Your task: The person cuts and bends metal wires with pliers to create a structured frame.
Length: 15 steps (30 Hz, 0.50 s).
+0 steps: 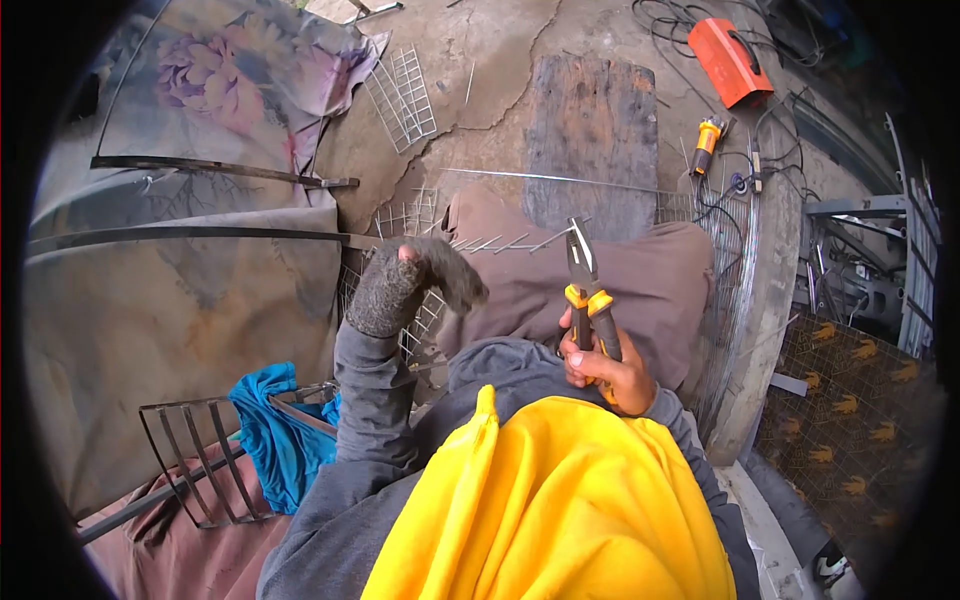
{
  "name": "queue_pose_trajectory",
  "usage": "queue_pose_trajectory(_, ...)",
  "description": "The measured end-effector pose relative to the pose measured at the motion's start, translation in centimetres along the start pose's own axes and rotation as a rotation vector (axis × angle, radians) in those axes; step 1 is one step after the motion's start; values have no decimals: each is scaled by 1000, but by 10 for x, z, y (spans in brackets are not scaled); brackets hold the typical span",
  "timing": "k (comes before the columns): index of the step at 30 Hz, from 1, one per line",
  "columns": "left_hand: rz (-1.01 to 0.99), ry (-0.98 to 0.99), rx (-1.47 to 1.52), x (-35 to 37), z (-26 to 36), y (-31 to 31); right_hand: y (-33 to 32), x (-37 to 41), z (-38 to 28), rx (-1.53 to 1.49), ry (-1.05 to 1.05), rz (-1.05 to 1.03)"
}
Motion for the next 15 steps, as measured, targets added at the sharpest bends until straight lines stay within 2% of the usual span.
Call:
queue_pose_trajectory(2, 325, 297, -336, -7, 60, 40, -3, -2, 2, 17, 8, -5)
queue_pose_trajectory(3, 219, 472, -553, -18, 61, 41, -3, -3, 2, 26, 2, -13)
queue_pose_trajectory(4, 239, 470, -546, -21, 52, 45, -1, -2, 1, 42, 13, -20)
queue_pose_trajectory(6, 61, 294, -426, -34, 27, 67, 2, 0, -3, 78, -4, 12)
queue_pose_trajectory(7, 61, 295, -418, -37, 24, 76, 0, -1, -2, 84, -2, 17)
queue_pose_trajectory(9, 169, 288, -567, -39, 19, 89, -4, 5, 2, 85, 2, 13)
queue_pose_trajectory(10, 165, 282, -555, -39, 13, 93, -4, 8, 3, 88, 11, 25)
queue_pose_trajectory(12, 249, 414, -574, -40, 7, 93, -1, 11, 1, 193, -34, 22)
queue_pose_trajectory(15, 269, 437, -576, -37, 7, 93, -5, 12, 6, 336, -53, -29)
Point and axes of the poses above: each hand's wrist, its own x-axis away from the middle knuckle, its own y-axis out of the palm, z = x × y, the point moved 4 cm from there along -x, towards the middle knuckle, and after that the axes turned 12 degrees about z, right-handed, at the moved point
